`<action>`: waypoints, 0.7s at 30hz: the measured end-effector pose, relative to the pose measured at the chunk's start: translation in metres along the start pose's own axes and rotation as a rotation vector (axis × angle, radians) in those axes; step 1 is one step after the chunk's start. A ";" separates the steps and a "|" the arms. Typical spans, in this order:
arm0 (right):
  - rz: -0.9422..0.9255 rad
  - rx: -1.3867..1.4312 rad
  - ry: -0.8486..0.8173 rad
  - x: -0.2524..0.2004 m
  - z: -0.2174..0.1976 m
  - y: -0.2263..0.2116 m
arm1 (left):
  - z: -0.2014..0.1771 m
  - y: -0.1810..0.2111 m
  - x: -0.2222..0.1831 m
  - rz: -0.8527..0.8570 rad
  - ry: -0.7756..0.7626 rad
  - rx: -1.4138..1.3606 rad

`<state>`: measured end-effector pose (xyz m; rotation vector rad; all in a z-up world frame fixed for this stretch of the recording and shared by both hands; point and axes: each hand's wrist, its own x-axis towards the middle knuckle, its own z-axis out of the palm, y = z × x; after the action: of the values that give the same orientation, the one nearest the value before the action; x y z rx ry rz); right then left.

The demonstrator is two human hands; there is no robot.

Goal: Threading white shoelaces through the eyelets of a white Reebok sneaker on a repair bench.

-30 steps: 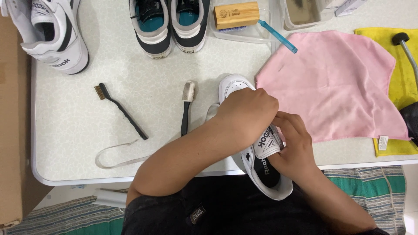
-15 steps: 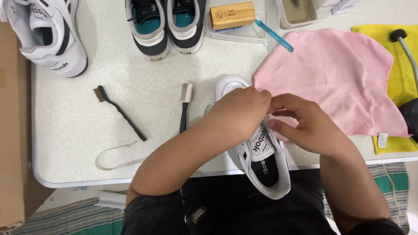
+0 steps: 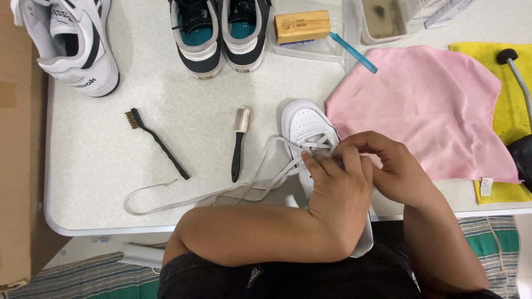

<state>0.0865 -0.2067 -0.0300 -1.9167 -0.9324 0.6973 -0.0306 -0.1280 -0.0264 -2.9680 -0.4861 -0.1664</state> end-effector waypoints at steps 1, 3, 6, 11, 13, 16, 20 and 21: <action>0.000 -0.002 0.001 -0.001 -0.001 -0.002 | -0.001 -0.002 0.001 0.000 0.002 -0.001; 0.067 -0.010 0.001 -0.001 -0.002 -0.005 | -0.003 -0.005 0.004 0.031 0.019 -0.005; 0.092 -0.095 0.015 -0.003 -0.005 0.004 | -0.001 -0.008 0.010 0.015 0.039 0.000; 0.022 -0.108 -0.015 0.002 -0.011 0.006 | 0.009 -0.025 0.023 0.049 0.125 -0.153; 0.010 -0.067 -0.037 0.006 -0.012 0.003 | 0.010 -0.043 0.032 0.056 0.174 -0.270; 0.056 -0.085 -0.064 0.013 -0.012 -0.006 | 0.001 -0.078 0.047 0.375 -0.046 -0.359; -0.012 -0.175 -0.045 0.024 -0.009 -0.008 | 0.000 -0.093 0.056 0.383 -0.203 -0.590; 0.000 -0.185 -0.037 0.027 -0.007 -0.012 | 0.000 -0.095 0.058 0.377 -0.242 -0.594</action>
<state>0.1033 -0.1839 -0.0193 -2.0715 -1.0513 0.6681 -0.0070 -0.0204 -0.0081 -3.6090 0.1465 0.1121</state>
